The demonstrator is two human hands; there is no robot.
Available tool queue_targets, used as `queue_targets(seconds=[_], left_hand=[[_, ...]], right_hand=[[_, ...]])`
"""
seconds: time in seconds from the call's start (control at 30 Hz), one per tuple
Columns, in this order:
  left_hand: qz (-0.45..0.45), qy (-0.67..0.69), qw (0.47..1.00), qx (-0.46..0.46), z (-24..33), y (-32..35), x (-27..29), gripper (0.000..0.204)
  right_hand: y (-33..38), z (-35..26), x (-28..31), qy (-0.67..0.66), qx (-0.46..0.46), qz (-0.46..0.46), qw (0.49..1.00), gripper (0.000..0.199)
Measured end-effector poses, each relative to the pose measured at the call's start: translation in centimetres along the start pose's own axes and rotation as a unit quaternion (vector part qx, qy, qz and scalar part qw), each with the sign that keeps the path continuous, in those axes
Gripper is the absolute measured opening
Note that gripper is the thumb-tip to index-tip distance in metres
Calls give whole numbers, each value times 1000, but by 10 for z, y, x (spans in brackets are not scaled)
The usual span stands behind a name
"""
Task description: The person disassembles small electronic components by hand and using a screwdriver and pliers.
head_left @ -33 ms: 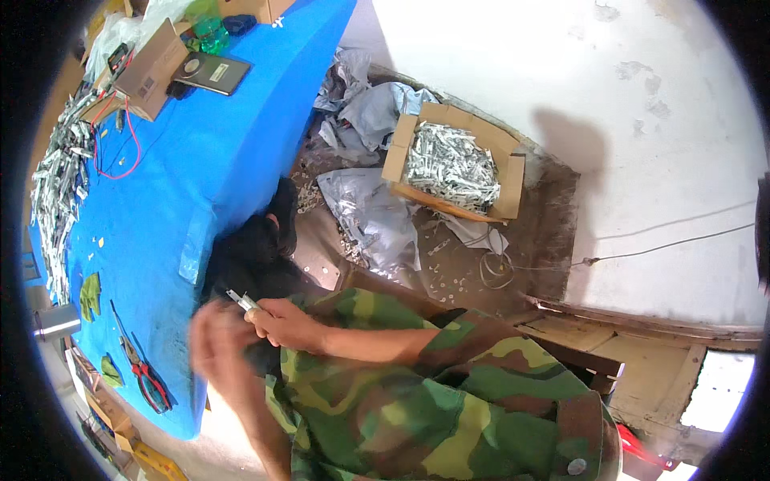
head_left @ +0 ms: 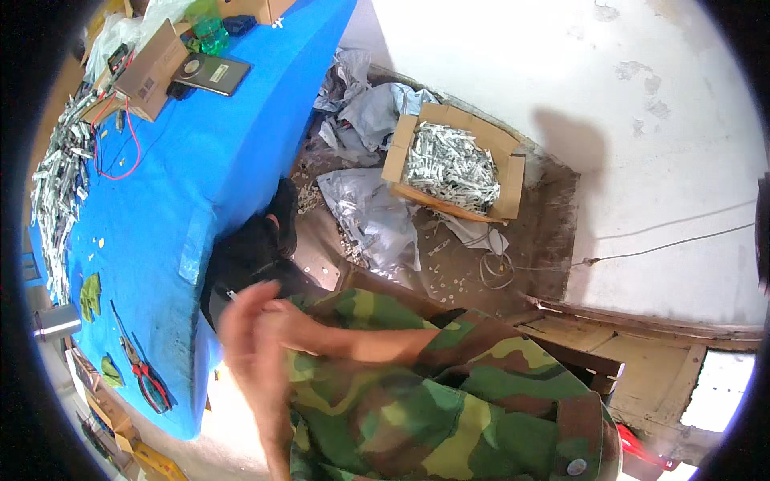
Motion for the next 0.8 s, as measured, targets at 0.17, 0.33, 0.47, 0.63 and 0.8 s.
queue_targets(seconds=[0.17,0.33,0.47,0.63,0.8], left_hand=[[-25,-73,996,50,16,8,-26,53],[42,-135,987,72,-32,8,39,32],[117,-165,975,96,-59,19,81,32],[162,-168,968,95,-72,24,96,33],[164,-120,971,124,-83,20,109,33]], right_hand=[[22,-39,-10,-90,68,-50,992,16],[5,-32,-1,138,90,-17,986,32],[12,-42,-5,192,147,2,970,38],[18,-45,-12,198,193,-23,961,36],[29,-45,-28,184,213,-81,956,26]])
Point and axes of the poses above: each hand's wrist, its own y-axis away from the middle knuckle, its own x-axis out of the back of the hand, z = x × y, the point moved 9 cm from there along -y, towards the middle knuckle, and after that the axes turned 15 degrees about z, right-handed, at the moved point
